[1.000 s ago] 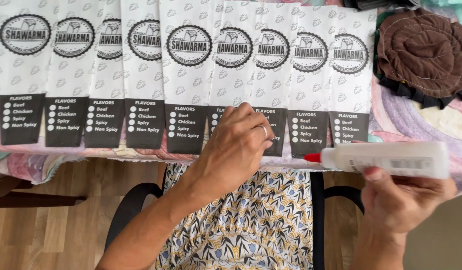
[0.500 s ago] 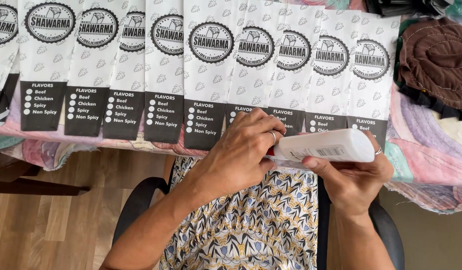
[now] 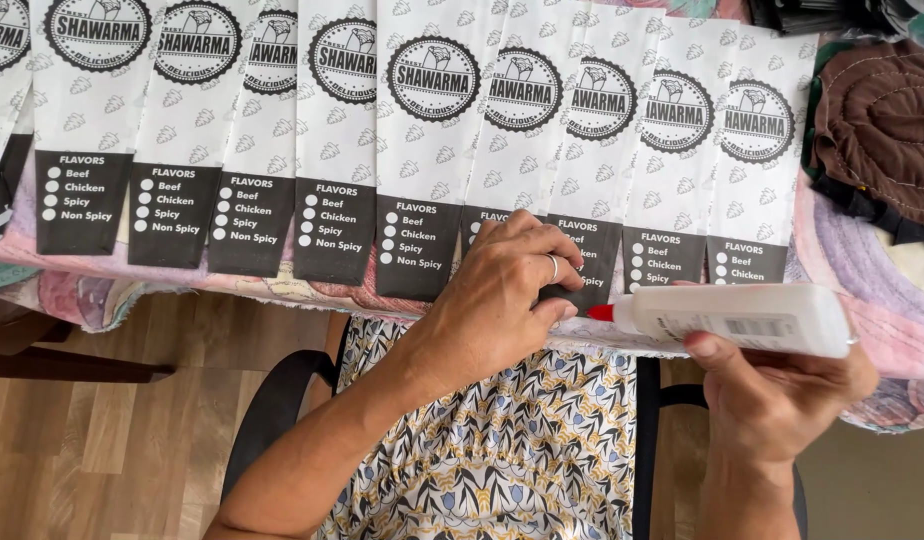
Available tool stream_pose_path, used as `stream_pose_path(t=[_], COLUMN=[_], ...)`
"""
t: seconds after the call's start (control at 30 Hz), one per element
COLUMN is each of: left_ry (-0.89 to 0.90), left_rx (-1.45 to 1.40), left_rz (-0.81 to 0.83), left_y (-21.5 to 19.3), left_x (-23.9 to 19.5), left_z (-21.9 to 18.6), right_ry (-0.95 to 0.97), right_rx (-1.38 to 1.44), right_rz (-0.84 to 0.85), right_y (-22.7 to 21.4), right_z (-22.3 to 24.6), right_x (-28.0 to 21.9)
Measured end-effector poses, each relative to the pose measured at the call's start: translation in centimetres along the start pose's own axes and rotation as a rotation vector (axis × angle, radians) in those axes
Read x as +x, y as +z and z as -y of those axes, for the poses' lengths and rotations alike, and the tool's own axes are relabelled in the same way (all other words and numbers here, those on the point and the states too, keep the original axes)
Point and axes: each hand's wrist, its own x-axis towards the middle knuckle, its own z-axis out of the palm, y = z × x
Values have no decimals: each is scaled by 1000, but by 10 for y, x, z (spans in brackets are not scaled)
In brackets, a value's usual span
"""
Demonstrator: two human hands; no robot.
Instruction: Folding the bottom edge of paper food wrappers and applying glue to seal them into a pouch shape.
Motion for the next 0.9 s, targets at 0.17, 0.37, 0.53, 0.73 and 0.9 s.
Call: stream_pose_path(t=[0.17, 0.37, 0.53, 0.73, 0.9], left_ry=[13, 30, 30, 125, -42], left_rx=[-8, 48, 41, -11, 156], left_rz=[5, 15, 20, -112, -40], left_y=[2, 3, 4, -21, -47], left_x=[0, -1, -2, -7, -26], left_z=[4, 3, 3, 6, 20], right_ry=[3, 2, 25, 25, 19], right_rx=[-20, 6, -1, 66, 115], right_rz=[39, 32, -91, -118, -2], right_y=[34, 24, -18, -1, 40], right_z=[14, 3, -14, -6, -2], right_x=[5, -1, -9, -4, -3])
